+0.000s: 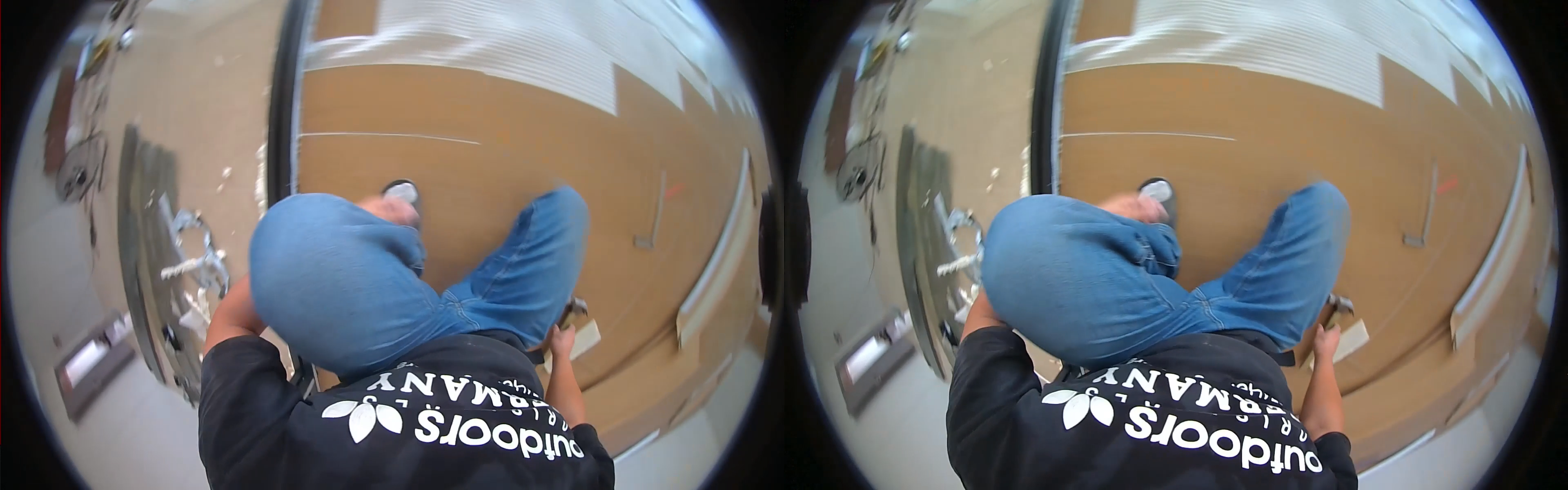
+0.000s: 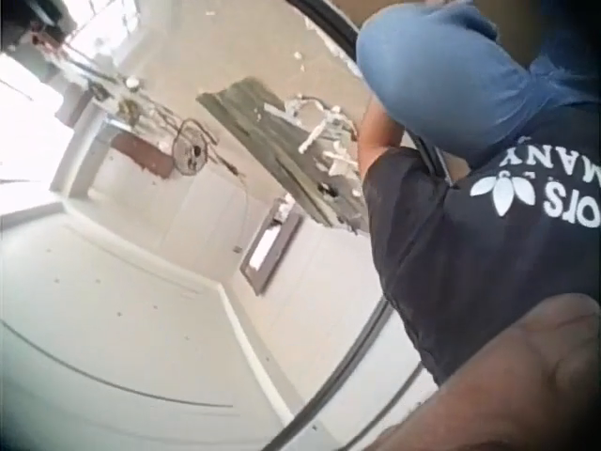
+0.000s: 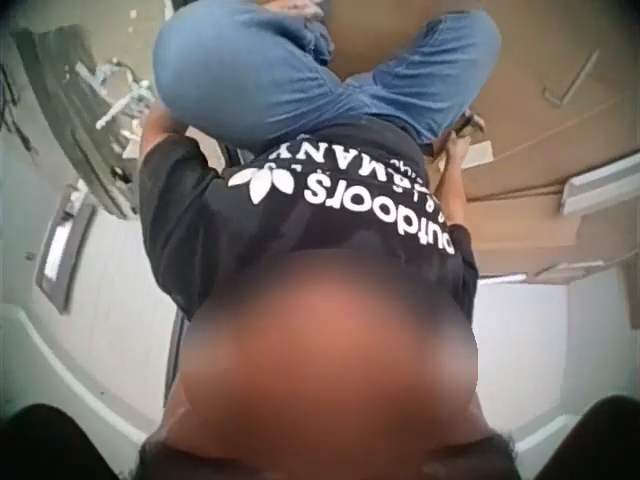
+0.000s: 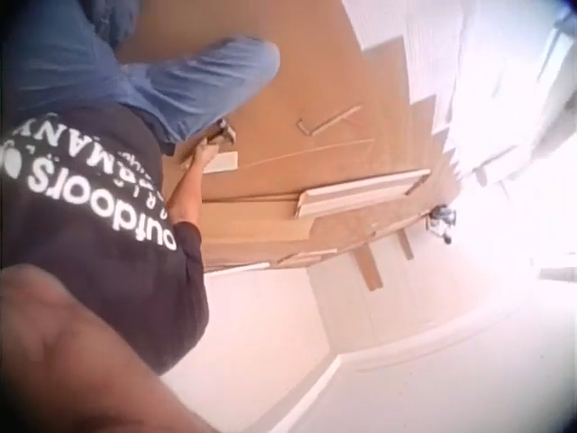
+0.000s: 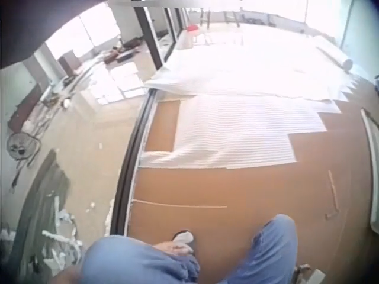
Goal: The person installs flooring panels by positioning them on the floor, using a hammer to tap them into place, and aligning them with existing panels.
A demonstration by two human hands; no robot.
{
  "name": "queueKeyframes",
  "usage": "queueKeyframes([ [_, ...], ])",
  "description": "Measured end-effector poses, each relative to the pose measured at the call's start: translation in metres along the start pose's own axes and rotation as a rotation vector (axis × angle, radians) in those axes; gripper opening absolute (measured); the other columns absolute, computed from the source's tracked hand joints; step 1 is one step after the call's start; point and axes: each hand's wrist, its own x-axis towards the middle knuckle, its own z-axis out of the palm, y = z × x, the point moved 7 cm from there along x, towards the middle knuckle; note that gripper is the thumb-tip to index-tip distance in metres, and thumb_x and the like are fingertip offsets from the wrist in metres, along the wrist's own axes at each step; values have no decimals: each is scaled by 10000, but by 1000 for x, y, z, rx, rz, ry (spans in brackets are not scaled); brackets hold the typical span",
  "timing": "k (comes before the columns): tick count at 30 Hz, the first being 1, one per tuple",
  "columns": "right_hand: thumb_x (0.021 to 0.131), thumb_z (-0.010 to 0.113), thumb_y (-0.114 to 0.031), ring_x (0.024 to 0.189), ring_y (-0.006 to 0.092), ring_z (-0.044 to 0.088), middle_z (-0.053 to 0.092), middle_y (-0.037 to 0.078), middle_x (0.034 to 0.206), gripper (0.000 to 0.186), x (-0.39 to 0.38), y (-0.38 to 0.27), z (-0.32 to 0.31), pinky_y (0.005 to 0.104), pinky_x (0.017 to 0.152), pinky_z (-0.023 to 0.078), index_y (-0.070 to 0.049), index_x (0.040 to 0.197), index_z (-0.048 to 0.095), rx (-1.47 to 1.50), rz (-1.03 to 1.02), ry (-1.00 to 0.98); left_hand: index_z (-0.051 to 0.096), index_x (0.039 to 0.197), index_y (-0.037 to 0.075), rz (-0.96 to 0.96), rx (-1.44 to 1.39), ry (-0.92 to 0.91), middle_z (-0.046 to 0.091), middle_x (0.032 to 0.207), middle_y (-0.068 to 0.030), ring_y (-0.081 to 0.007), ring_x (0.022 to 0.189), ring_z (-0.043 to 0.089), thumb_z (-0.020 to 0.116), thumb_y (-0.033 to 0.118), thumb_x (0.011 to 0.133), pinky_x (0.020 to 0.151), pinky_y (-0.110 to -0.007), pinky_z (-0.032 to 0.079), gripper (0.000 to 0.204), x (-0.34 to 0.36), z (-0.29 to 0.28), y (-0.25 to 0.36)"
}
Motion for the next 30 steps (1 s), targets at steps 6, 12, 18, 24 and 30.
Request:
queueKeyframes([
  [6, 850, 765, -256, 1038, 470, 664, 699, 291, 1072, 452, 37, -5, -6, 496, 926, 521, 62, 1108, 574, -204, -11, -256, 697, 1184, 42, 27, 315, -133, 700, 1128, -141, -276, 1073, 651, 681, 299, 976, 976, -390, 514, 331, -78, 48, 38],
  [12, 887, 672, -284, 767, 317, 646, 618, 175, 791, 320, 45, -18, -69, 453, 699, 505, 3, 896, 531, -182, -50, 66, 713, 1145, 33, 134, 505, -75, 701, 1133, -187, -333, 1059, 657, 697, 331, 944, 959, -425, 525, 359, -50, 14, 74],
  [18, 933, 689, -285, 749, 200, 520, 556, 84, 792, 317, 69, -129, -177, 381, 687, 461, -9, 937, 534, 171, -220, 311, 727, 1113, 27, 189, 658, 76, 702, 1136, -226, -381, 1048, 662, 710, 357, 917, 945, -453, 534, 384, 42, -76, 79],
  [24, 1011, 677, -264, 739, 140, 469, 508, 21, 768, 270, 30, -341, -208, 332, 662, 439, -28, 951, 562, 284, -514, 196, 637, 1181, 70, 170, 1098, 629, 610, 1224, -133, -307, 1224, 554, 739, 328, 897, 1024, -474, 463, 397, 132, -162, 65],
  [30, 967, 713, -308, 675, 385, 636, 649, 190, 750, 256, 9, -421, -171, 455, 628, 501, -66, 978, 628, -4, -600, 210, 588, 1301, 55, 129, 961, 783, 553, 1346, -138, -315, 1325, 488, 796, 414, 852, 1111, -461, 397, 611, 162, -185, 74],
])
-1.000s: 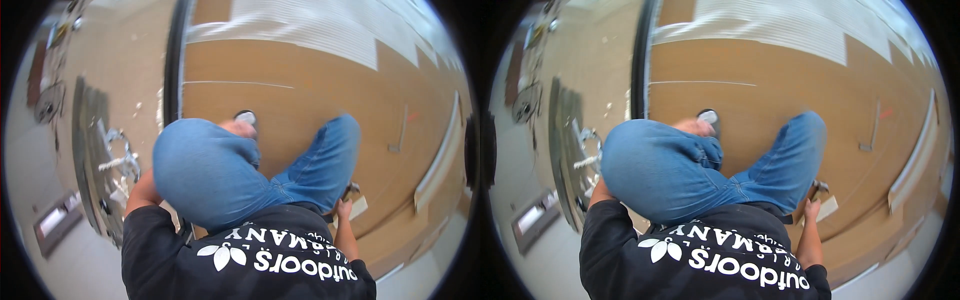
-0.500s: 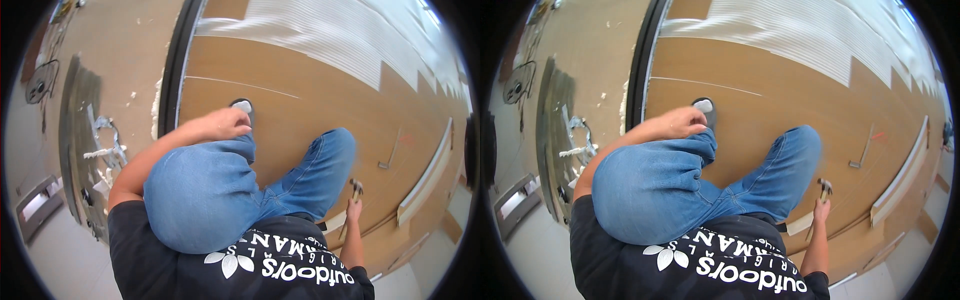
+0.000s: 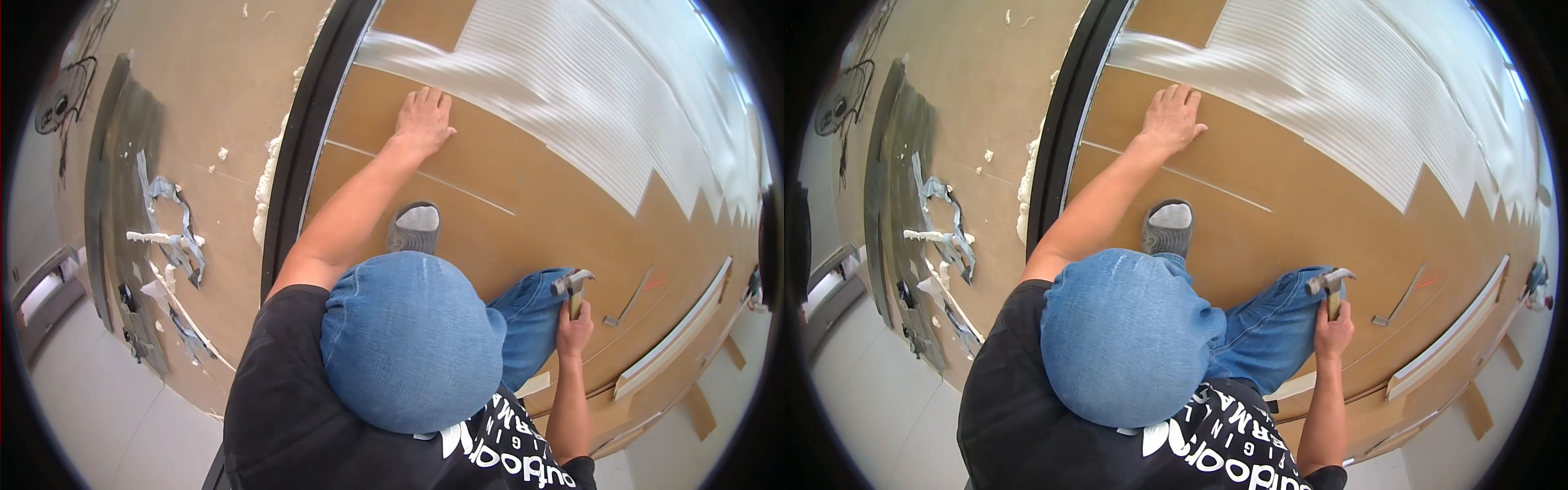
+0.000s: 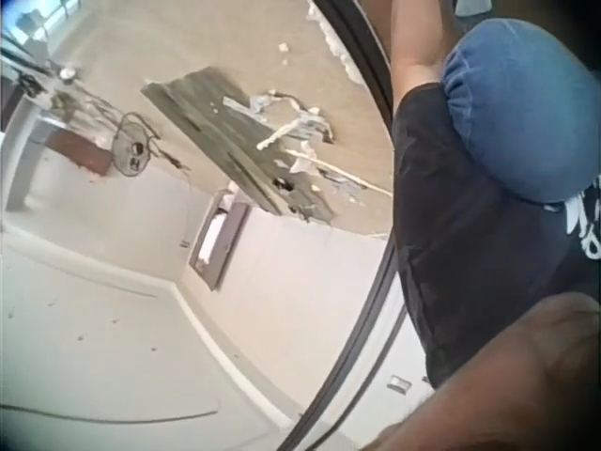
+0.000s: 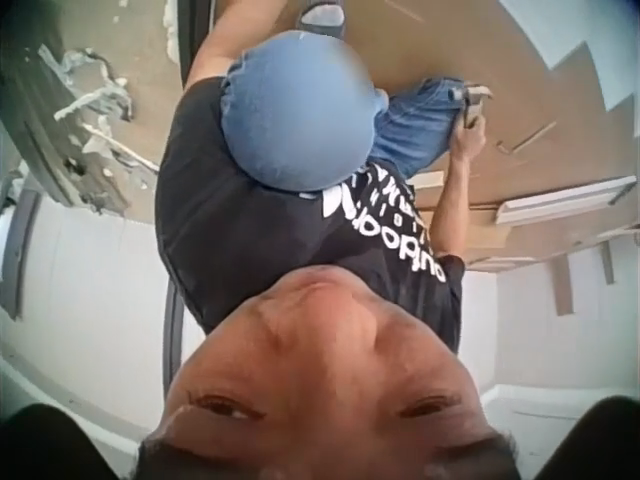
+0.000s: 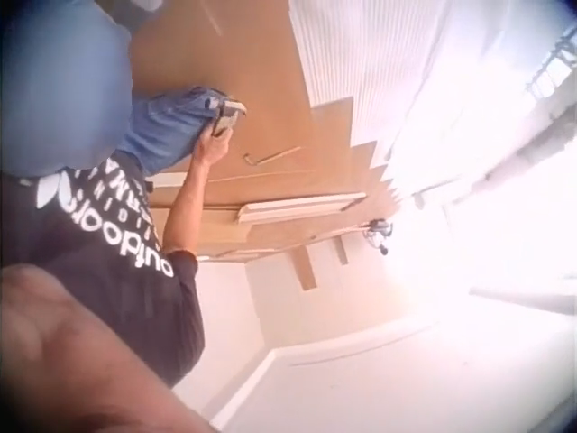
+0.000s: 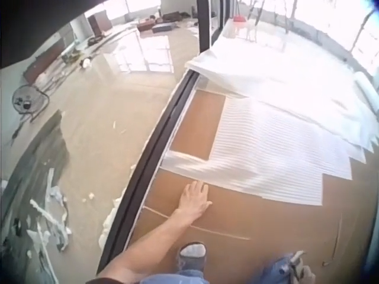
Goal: The person installs flooring panels by positioning them on the floor, using a hammer to tap them into place, and aligning them with existing panels.
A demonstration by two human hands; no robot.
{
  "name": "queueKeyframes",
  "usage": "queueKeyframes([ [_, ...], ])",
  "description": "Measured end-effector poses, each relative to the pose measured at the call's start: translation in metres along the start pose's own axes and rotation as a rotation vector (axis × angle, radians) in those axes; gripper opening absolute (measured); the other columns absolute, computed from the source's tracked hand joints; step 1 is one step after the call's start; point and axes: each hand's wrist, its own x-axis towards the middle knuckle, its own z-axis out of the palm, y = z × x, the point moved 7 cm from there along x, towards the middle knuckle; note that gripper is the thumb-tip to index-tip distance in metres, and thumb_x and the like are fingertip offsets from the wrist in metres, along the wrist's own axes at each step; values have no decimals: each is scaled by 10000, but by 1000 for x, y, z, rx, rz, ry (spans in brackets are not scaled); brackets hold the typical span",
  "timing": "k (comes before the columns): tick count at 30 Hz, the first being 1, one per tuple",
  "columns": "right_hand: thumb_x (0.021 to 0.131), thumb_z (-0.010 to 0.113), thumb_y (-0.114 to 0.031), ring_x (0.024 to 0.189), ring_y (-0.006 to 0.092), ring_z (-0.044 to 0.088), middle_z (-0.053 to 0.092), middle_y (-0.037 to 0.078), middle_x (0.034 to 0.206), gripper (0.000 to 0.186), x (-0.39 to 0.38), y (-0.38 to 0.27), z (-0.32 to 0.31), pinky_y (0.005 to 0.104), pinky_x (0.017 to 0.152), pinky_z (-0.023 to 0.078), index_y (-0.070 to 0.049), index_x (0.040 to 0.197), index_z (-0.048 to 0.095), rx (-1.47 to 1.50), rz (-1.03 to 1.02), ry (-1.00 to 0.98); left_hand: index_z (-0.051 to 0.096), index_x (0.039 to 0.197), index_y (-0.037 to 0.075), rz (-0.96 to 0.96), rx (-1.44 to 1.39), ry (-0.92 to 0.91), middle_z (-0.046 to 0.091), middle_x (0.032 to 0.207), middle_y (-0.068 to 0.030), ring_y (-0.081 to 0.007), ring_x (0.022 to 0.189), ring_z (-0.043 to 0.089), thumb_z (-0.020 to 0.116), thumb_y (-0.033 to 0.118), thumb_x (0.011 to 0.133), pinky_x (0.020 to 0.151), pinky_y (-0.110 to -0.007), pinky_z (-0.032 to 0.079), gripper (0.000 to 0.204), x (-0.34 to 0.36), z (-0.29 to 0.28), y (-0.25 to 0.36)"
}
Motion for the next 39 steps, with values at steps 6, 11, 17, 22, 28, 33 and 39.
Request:
queueKeyframes([
  [6, 946, 685, -260, 754, 503, 633, 644, 268, 781, 237, 28, 0, 6, 527, 631, 490, -49, 930, 579, -108, 75, -123, 607, 1311, 75, 59, 7, -146, 580, 1371, -129, -315, 1324, 508, 810, 484, 826, 1112, -452, 420, 666, 26, 4, -31],
  [11, 917, 704, -231, 763, 497, 649, 656, 261, 786, 214, 41, -5, 6, 531, 643, 513, -57, 971, 592, -80, 62, -166, 667, 1192, 68, 85, -28, -235, 632, 1218, -124, -331, 1201, 565, 895, 443, 723, 1022, -445, 484, 642, 62, 2, -27],
  [17, 895, 706, -196, 746, 484, 654, 663, 252, 787, 212, 46, 5, 11, 517, 633, 520, -49, 1002, 597, -52, 12, -200, 662, 1130, 41, 58, -103, -379, 620, 1144, -127, -351, 1160, 549, 897, 403, 744, 1012, -442, 468, 580, 78, 17, -41],
  [22, 888, 712, -185, 732, 477, 656, 662, 249, 781, 208, 51, 10, 12, 505, 632, 527, -45, 1001, 606, -50, 10, -244, 648, 1091, 27, 47, -117, -283, 617, 1128, -135, -363, 1132, 557, 876, 412, 779, 991, -434, 481, 545, 65, 17, -25],
  [28, 908, 759, -289, 785, 440, 673, 690, 235, 868, 282, 129, -20, 16, 478, 655, 536, -49, 1002, 646, -77, -171, -306, 653, 1113, 8, 98, -47, -264, 657, 1125, -174, -385, 1104, 593, 807, 474, 840, 943, -458, 502, 562, 67, 5, -19],
  [33, 971, 685, -344, 873, 440, 675, 706, 215, 926, 333, 262, -112, 51, 504, 718, 529, -66, 1141, 619, -141, -465, -153, 652, 1131, 11, -10, -127, -324, 678, 1119, -176, -374, 1090, 608, 808, 423, 862, 950, -439, 503, 516, 70, 2, -16],
  [39, 1011, 618, -381, 904, 417, 678, 722, 184, 958, 362, 342, -165, 81, 516, 743, 523, -112, 1250, 578, -313, -579, -283, 642, 1106, 15, 101, -134, -234, 665, 1077, -158, -364, 1053, 606, 861, 356, 804, 925, -435, 506, 505, 66, 7, -16],
])
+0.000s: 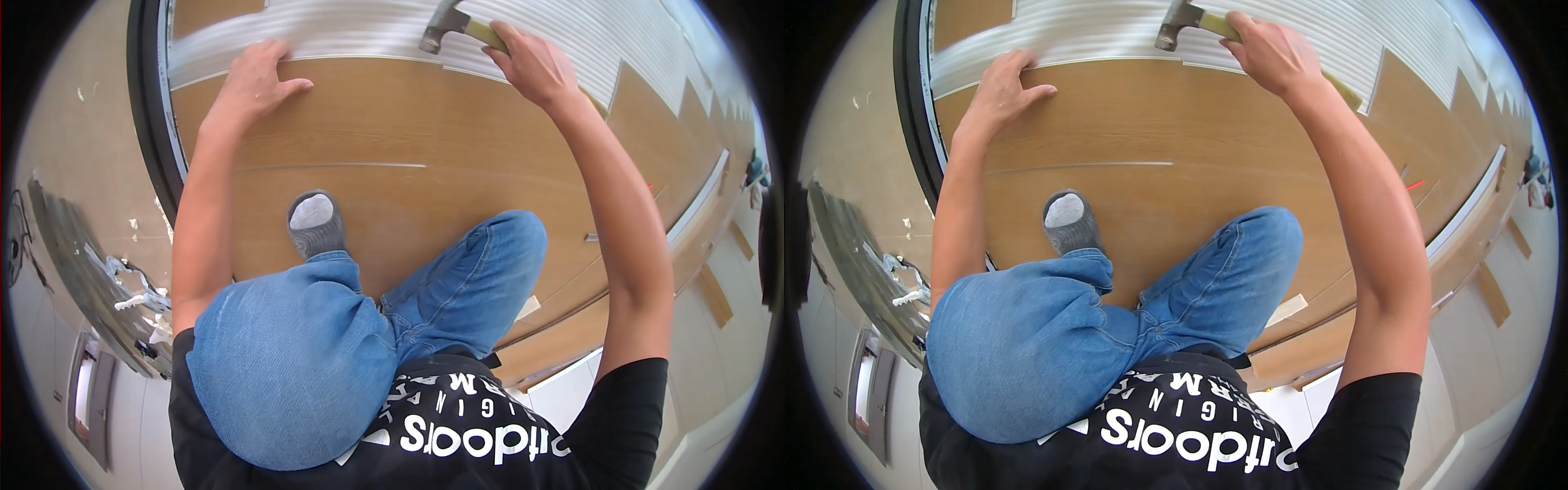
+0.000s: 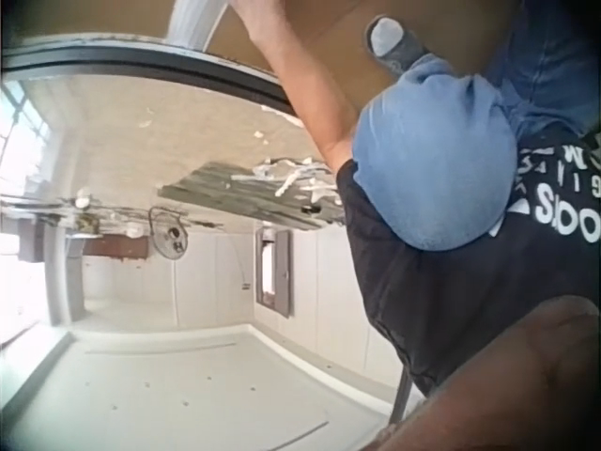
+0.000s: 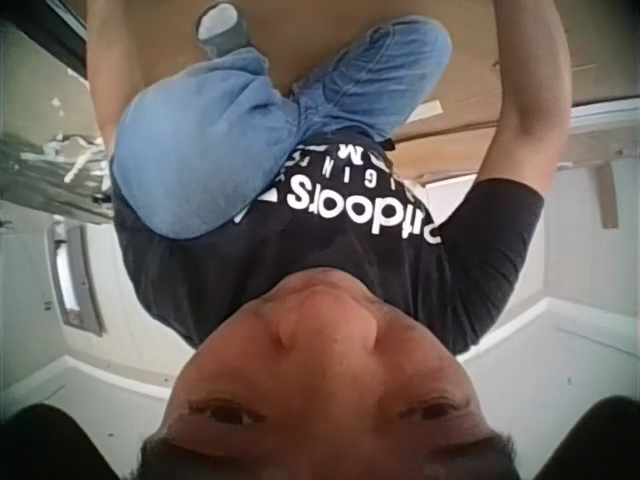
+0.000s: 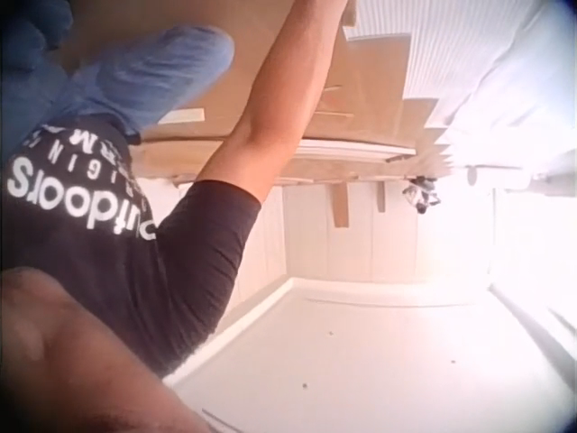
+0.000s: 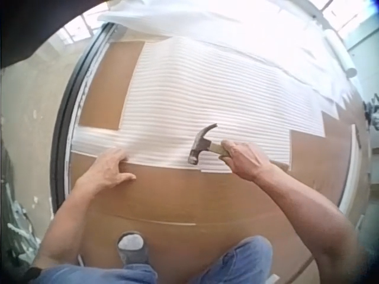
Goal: The person installs flooring panels by positioning them on the floor, using a hammer to tap them into place, and aligning them with existing panels.
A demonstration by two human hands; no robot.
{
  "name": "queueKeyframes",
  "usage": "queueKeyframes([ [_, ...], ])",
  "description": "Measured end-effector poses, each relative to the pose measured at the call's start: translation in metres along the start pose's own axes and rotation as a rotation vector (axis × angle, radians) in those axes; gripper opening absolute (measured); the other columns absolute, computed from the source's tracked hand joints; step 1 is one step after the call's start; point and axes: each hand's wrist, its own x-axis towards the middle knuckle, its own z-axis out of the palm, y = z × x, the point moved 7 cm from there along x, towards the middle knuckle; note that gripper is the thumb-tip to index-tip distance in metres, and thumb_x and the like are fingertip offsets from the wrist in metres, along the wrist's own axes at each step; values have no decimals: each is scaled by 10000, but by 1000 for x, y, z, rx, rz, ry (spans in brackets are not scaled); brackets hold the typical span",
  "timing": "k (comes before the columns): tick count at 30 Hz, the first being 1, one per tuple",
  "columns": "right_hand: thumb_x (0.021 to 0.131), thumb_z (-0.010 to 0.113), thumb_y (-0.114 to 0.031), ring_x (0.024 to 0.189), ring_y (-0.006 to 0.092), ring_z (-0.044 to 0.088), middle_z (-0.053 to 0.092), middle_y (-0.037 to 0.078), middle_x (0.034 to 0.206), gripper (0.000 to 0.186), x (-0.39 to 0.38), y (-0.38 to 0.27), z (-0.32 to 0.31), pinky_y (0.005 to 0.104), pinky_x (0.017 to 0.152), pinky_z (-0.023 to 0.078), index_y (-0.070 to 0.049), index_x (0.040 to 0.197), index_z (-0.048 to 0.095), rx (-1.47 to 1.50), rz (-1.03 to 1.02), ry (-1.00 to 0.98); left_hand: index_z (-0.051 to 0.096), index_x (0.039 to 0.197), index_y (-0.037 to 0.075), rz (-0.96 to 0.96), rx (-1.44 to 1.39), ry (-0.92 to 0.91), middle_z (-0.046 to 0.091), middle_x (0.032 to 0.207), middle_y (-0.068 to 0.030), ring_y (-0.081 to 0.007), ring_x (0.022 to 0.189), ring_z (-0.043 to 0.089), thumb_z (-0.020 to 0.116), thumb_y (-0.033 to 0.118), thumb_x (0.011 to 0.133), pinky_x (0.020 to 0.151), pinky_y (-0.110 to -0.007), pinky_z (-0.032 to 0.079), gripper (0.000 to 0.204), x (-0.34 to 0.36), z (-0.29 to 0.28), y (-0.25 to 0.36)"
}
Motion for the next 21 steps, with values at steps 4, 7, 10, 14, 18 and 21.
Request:
queueKeyframes([
  [4, 1031, 586, -392, 947, 390, 678, 727, 152, 1005, 365, 18, -8, 2, 499, 759, 530, -126, 1280, 567, -136, -55, -161, 636, 1089, 18, -22, -31, -17, 659, 1057, -147, -362, 1037, 603, 879, 334, 777, 914, -433, 506, 506, -1, -2, 1],
  [7, 1000, 606, -338, 906, 426, 690, 715, 215, 936, 278, 25, -15, -15, 535, 755, 530, -60, 986, 595, -103, 6, -231, 636, 1082, 21, -18, -60, -14, 662, 1063, -144, -363, 1037, 605, 887, 320, 767, 911, -437, 507, 502, -2, -1, 2],
  [10, 996, 610, -369, 901, 421, 692, 718, 204, 930, 300, 28, -12, -10, 538, 741, 528, -75, 1049, 575, -143, -88, -238, 635, 1077, 19, -10, -74, 13, 665, 1069, -137, -357, 1039, 609, 890, 312, 764, 907, -443, 508, 498, 0, 2, -1],
  [14, 995, 610, -374, 892, 426, 691, 715, 201, 903, 304, 32, -12, -12, 543, 730, 524, -75, 1038, 573, -109, -68, -245, 635, 1074, 16, -5, -44, 25, 667, 1066, -128, -356, 1038, 612, 888, 324, 764, 903, -447, 512, 505, 0, 8, -4],
  [18, 989, 623, -360, 880, 430, 687, 712, 207, 904, 293, 34, -14, -7, 551, 724, 516, -74, 1032, 577, -109, -152, -272, 649, 1056, 27, 71, -21, 66, 668, 1002, -152, -370, 991, 616, 892, 382, 749, 865, -460, 515, 529, 1, 8, -5],
  [21, 987, 627, -365, 876, 434, 682, 709, 208, 899, 301, 38, -11, -10, 554, 732, 514, -71, 1025, 574, -76, -167, -185, 643, 1036, 21, 88, -17, 90, 665, 992, -152, -369, 982, 614, 892, 394, 746, 861, -461, 514, 534, 2, 9, -5],
])
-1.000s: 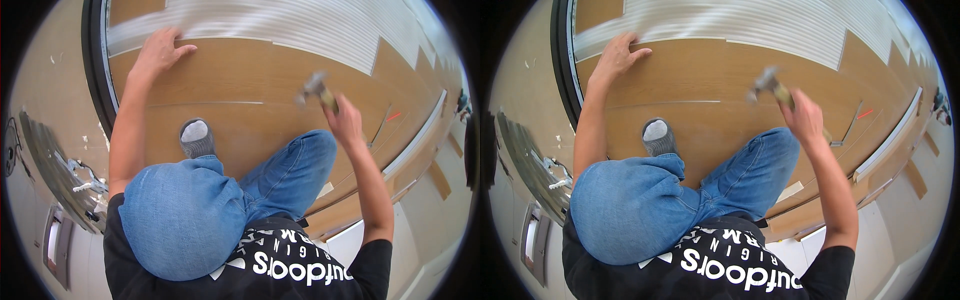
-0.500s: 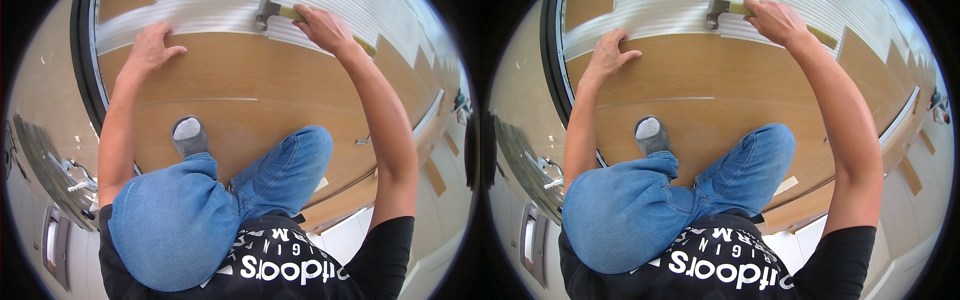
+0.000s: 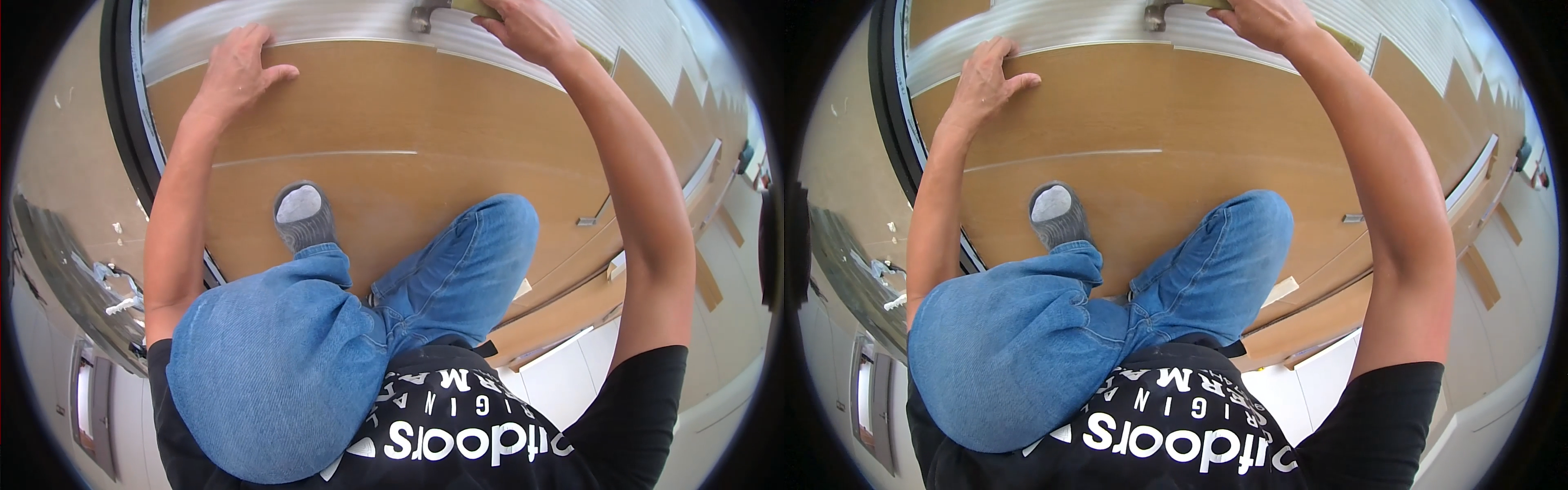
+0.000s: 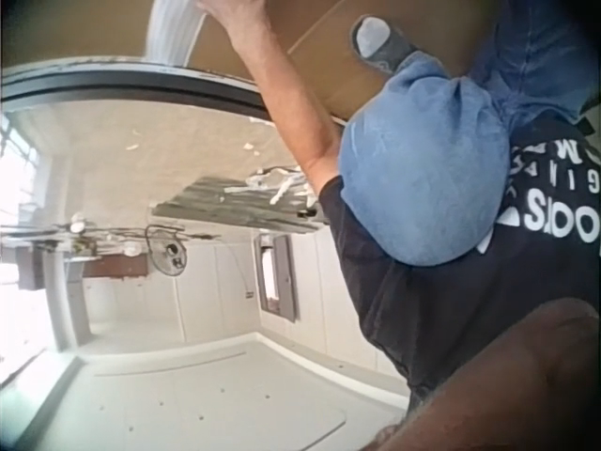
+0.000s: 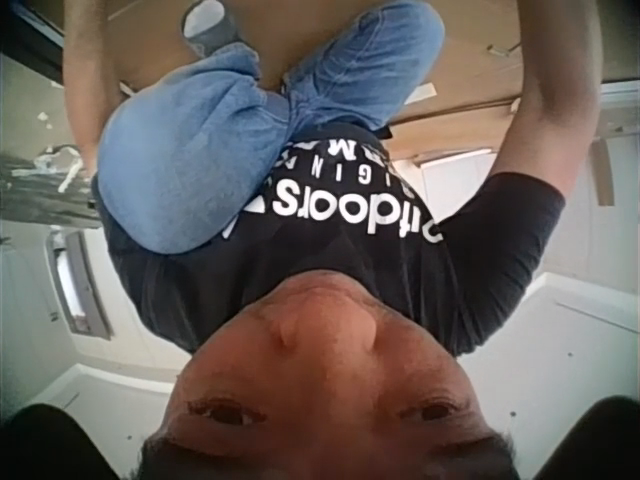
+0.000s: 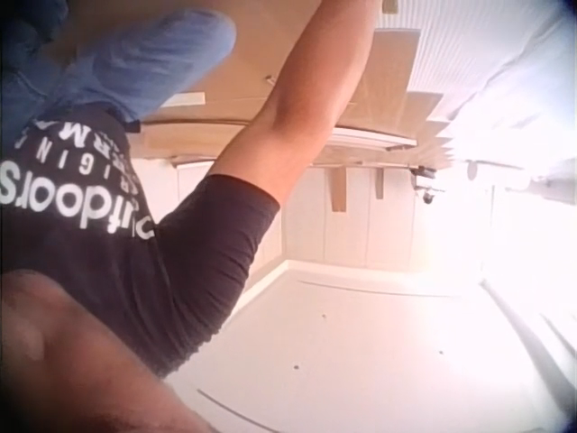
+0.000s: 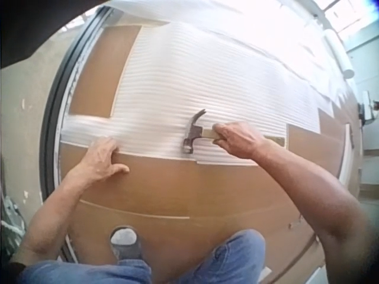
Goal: The person installs flooring panels by positioning them on the floor, using a hammer to tap them into place, and aligning them with existing panels.
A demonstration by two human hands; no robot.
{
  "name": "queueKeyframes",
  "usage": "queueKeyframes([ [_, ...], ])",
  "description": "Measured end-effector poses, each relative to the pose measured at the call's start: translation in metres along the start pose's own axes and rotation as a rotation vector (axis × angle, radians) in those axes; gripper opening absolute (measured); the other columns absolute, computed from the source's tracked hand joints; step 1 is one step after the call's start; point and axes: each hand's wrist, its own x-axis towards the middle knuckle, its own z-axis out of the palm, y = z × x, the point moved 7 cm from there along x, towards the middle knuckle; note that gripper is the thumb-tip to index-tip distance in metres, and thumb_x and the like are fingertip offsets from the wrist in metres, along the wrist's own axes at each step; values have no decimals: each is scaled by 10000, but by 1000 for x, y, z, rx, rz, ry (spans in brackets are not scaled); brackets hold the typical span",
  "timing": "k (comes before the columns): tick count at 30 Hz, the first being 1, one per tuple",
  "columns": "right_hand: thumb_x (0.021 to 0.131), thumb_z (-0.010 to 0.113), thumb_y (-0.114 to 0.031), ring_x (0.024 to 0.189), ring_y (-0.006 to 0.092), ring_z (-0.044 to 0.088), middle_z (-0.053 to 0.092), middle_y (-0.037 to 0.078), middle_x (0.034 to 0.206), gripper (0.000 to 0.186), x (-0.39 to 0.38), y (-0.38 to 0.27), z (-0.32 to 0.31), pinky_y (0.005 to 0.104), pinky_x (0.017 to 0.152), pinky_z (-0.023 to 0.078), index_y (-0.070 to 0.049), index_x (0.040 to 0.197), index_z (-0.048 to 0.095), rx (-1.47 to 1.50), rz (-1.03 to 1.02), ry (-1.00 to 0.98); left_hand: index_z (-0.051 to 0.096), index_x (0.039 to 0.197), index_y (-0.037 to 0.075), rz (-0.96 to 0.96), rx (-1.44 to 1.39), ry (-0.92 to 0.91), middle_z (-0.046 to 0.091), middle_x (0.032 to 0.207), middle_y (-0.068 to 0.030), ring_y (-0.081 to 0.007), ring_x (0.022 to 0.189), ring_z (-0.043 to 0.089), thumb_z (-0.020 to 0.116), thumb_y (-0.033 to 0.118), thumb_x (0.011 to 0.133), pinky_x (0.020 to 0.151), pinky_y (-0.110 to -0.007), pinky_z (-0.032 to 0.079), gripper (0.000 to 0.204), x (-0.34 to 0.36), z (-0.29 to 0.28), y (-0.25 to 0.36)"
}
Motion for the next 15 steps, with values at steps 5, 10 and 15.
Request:
queueKeyframes([
  [5, 982, 634, -369, 881, 437, 677, 704, 212, 896, 311, -3, 4, 8, 552, 742, 511, -68, 1023, 569, -11, 6, -66, 636, 1027, 19, -10, 16, -16, 665, 1002, -152, -367, 990, 616, 885, 388, 758, 865, -464, 510, 520, 0, 2, 1],
  [10, 981, 636, -374, 866, 440, 674, 702, 210, 881, 312, -5, 2, 7, 548, 736, 511, -72, 1033, 573, -33, 1, -86, 634, 1048, 28, -36, 24, -38, 665, 1024, -147, -364, 1022, 613, 881, 388, 763, 889, -472, 495, 522, 0, 0, 4],
  [15, 986, 630, -371, 871, 438, 678, 702, 207, 868, 299, -6, -3, 3, 539, 734, 519, -82, 1046, 581, -37, 60, -140, 634, 1066, 36, -6, 39, -17, 666, 1053, -134, -359, 1036, 609, 875, 391, 771, 904, -475, 487, 521, -2, 1, 3],
])
